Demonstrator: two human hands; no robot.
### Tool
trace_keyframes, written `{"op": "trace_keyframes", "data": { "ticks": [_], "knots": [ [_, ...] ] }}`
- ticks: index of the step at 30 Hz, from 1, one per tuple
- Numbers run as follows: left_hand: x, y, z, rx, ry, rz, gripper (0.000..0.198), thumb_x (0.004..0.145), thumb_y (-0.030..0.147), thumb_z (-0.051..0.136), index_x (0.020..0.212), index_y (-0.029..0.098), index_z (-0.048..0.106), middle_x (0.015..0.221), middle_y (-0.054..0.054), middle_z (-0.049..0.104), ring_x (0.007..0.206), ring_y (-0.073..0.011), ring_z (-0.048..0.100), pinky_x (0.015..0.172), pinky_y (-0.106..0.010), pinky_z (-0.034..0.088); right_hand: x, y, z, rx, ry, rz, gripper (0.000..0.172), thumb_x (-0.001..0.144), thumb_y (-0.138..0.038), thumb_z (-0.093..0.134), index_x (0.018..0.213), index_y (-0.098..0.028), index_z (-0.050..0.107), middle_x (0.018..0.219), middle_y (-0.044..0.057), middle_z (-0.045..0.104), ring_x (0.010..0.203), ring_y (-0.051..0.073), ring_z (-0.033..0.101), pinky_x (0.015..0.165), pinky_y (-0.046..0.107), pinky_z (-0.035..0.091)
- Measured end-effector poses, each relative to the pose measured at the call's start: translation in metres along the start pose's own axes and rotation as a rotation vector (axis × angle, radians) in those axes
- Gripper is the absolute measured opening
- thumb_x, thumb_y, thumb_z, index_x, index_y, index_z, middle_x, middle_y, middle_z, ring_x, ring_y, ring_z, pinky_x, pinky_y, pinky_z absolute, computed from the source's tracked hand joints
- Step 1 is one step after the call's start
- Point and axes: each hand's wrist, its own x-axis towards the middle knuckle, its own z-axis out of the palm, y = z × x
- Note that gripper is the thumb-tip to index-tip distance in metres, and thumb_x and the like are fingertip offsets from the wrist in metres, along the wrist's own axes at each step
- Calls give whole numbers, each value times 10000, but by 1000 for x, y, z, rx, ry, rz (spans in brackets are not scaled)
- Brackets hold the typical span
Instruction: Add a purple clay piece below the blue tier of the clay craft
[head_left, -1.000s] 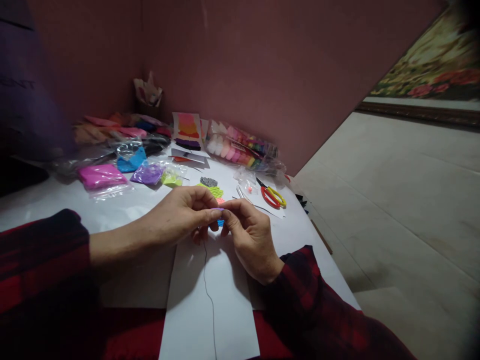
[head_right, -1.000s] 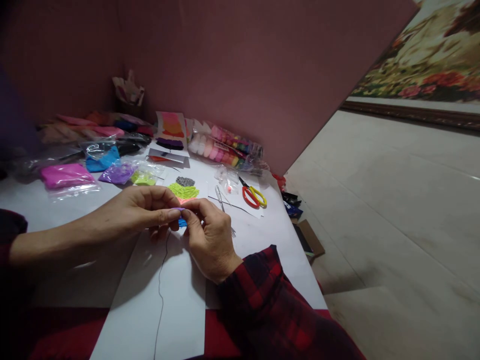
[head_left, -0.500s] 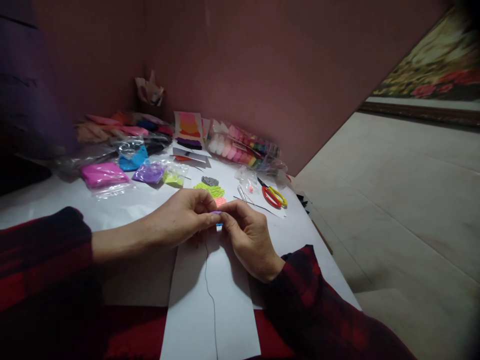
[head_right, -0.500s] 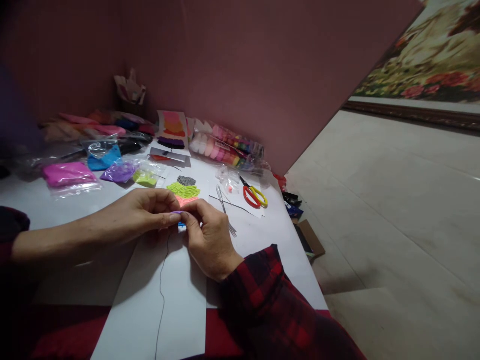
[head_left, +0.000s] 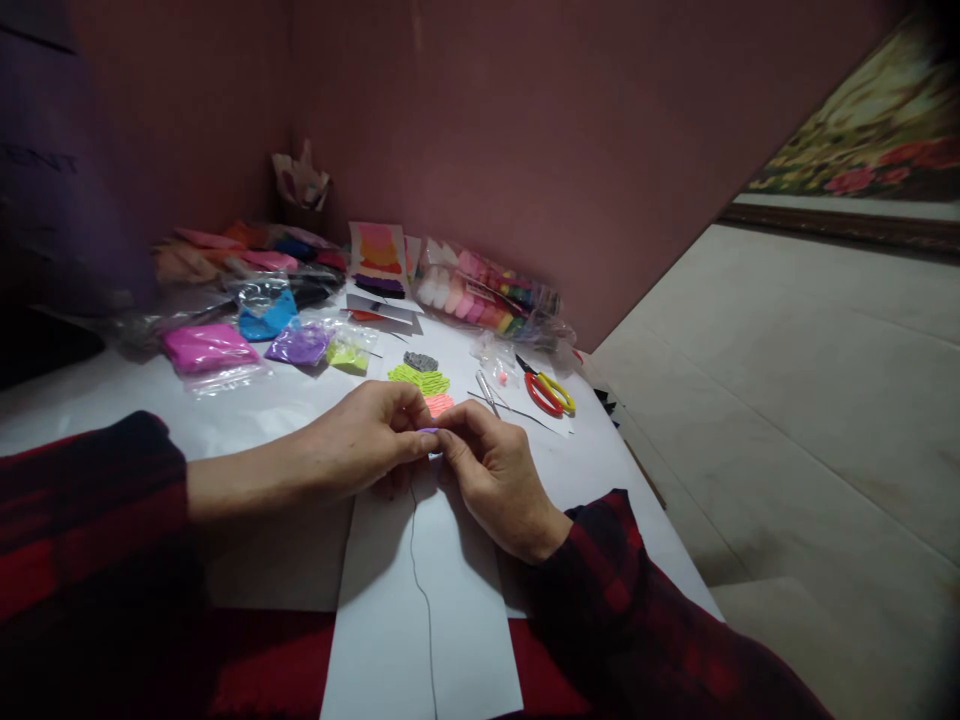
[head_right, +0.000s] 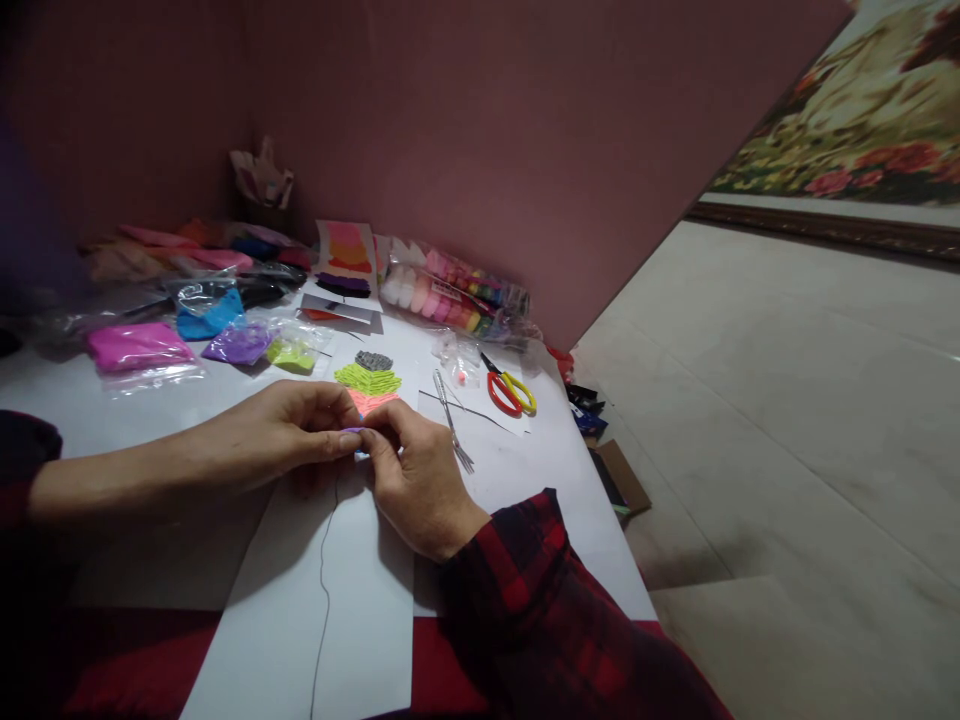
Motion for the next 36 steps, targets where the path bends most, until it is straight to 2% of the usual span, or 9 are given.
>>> {"op": "trace_keyframes", "data": {
  "ticks": [23,36],
  "knots": [
    [0,-1,0,13,1,10,143,816,182,578,702,180,492,484,64,521,392,-92,502,397,-212,403,0,0,-1,-29,6,-13,90,884,-153,512,855,-168,596,719,8,592,632,128,522,587,270,437],
    [-1,1,0,12,4,7,152,797,206,598,693,191,488,476,58,526,400,-109,510,399,-219,404,0,0,-1,-34,-5,2,82,880,-158,513,842,-181,581,710,3,582,617,126,514,556,256,430]
  ]
}}
